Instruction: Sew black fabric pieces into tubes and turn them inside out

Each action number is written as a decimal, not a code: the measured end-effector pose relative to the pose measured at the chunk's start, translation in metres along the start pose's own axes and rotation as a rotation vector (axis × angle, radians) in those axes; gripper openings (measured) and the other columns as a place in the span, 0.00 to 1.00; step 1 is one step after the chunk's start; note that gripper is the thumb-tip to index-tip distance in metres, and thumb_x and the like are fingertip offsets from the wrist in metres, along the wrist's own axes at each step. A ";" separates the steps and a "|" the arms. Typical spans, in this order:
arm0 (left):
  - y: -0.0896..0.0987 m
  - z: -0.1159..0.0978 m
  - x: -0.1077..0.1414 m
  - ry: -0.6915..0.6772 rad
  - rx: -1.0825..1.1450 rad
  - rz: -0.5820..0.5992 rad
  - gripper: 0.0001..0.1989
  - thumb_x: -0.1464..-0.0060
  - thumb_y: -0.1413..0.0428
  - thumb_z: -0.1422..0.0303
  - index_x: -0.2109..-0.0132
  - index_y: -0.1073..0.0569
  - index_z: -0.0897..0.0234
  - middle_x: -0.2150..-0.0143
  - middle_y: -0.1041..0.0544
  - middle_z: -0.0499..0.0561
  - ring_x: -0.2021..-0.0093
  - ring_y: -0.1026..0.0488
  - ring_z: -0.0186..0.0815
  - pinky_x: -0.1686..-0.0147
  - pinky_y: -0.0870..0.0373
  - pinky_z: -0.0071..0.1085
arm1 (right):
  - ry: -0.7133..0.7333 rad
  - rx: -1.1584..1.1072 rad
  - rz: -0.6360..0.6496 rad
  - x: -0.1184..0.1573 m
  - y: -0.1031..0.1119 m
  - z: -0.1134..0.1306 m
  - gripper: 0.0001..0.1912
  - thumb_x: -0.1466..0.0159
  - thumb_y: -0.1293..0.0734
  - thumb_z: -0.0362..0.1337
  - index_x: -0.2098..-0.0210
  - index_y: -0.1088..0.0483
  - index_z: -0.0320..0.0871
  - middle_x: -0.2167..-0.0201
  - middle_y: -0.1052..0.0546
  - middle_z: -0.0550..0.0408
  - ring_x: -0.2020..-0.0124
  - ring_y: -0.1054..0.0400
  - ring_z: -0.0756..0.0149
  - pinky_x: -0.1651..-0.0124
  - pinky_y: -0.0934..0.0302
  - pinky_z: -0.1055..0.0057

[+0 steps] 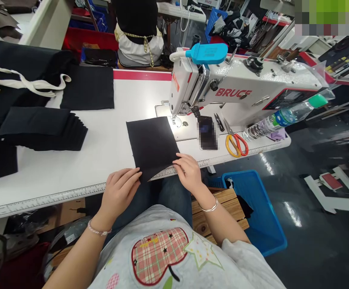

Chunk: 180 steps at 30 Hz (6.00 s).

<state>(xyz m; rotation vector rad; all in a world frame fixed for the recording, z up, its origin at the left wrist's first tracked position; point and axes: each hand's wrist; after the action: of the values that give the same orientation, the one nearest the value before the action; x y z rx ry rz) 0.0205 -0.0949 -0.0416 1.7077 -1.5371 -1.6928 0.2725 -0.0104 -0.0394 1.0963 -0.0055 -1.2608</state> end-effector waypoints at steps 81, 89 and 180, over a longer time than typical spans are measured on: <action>-0.030 0.020 -0.083 -0.057 -0.134 0.235 0.16 0.40 0.54 0.77 0.56 0.22 0.62 0.64 0.25 0.56 0.65 0.30 0.41 0.69 0.35 0.39 | -1.036 0.485 -0.073 0.016 0.146 -0.081 0.15 0.44 0.32 0.48 0.68 0.31 0.42 0.75 0.26 0.50 0.74 0.32 0.59 0.69 0.38 0.64; -0.026 0.018 -0.084 -0.091 -0.153 0.140 0.17 0.36 0.55 0.73 0.60 0.22 0.61 0.68 0.26 0.54 0.69 0.34 0.36 0.71 0.38 0.35 | -0.934 -0.565 0.037 0.047 0.046 0.040 0.37 0.48 0.47 0.76 0.67 0.36 0.48 0.78 0.31 0.57 0.83 0.41 0.70 0.87 0.46 0.74; -0.021 0.021 -0.113 -0.007 0.084 0.428 0.09 0.40 0.48 0.64 0.59 0.24 0.61 0.59 0.27 0.53 0.61 0.27 0.40 0.63 0.38 0.38 | -1.364 -1.033 0.188 0.061 0.004 0.064 0.34 0.51 0.34 0.70 0.70 0.40 0.45 0.90 0.43 0.73 0.94 0.51 0.79 0.92 0.45 0.79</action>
<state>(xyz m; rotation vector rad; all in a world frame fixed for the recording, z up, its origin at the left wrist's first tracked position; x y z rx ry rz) 0.0416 0.0125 -0.0024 1.2841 -1.8387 -1.4314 0.2632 -0.0982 -0.0367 -0.7213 -0.4234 -1.3408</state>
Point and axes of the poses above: each hand's wrist, its own x-axis away from the middle knuckle, its own y-axis out of the back of the hand, z = x × y
